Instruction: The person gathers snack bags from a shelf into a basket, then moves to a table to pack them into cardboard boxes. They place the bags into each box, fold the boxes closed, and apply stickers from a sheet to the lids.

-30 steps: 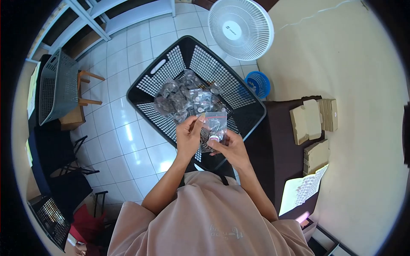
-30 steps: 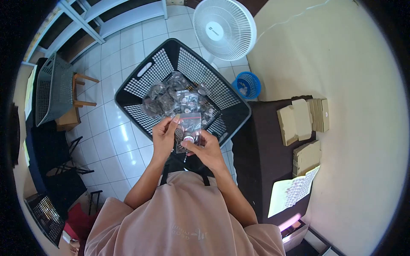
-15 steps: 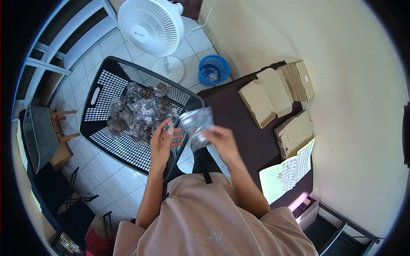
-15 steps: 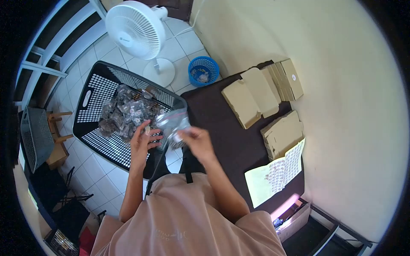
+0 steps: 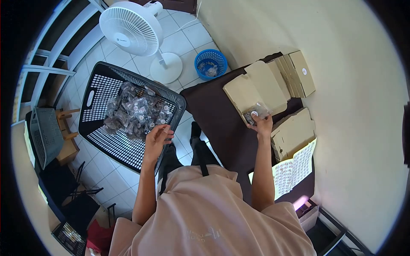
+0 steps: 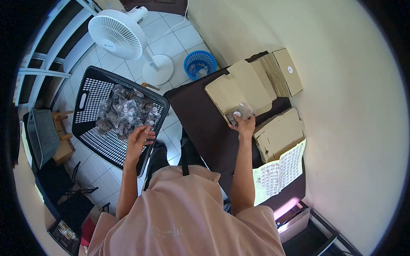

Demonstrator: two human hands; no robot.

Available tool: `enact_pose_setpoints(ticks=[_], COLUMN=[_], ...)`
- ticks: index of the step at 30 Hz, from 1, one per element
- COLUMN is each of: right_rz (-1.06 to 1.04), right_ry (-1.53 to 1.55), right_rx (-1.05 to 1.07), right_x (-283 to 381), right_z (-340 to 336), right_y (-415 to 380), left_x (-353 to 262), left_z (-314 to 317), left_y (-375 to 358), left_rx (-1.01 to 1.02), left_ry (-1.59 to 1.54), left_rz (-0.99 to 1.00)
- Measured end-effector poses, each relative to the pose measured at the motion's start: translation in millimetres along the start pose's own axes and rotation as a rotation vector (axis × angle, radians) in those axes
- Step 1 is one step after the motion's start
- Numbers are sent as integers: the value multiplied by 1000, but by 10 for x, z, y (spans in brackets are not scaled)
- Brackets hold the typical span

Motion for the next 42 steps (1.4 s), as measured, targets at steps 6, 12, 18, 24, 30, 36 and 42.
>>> enact_pose_setpoints(ticks=[6, 12, 18, 24, 30, 36, 42], right_rz=[110, -53, -120, -186, -129, -189, -139], right_ry=[-483, -60, 202, 233, 92, -9, 272], right_rx=[7, 138, 438, 612, 671, 684, 118], right_x=[24, 270, 888, 1026, 1016, 849, 420], right_z=[-148, -245, 196, 606, 731, 778, 530], right_y=[90, 85, -422, -851, -872, -701, 283], left_x=[100, 61, -752, -945, -779, -838, -647], left_z=[-82, -49, 1061, 1325, 1240, 1104, 413], left_y=[4, -14, -42, 79, 157, 57, 151], left_rx=[-54, -157, 191, 414, 549, 433, 48], left_ry=[-18, 94, -6, 109, 91, 155, -46], left_rz=[7, 89, 437, 322, 494, 457, 343])
Point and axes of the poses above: each hand's wrist, its own y-axis towards the middle knuckle, its own z-axis out of the palm, x = y × z, the point moved 2 cm from there along y, towards the middle knuckle, and after that the axes turned 12 degrees about -z, right-handed, at the moved point
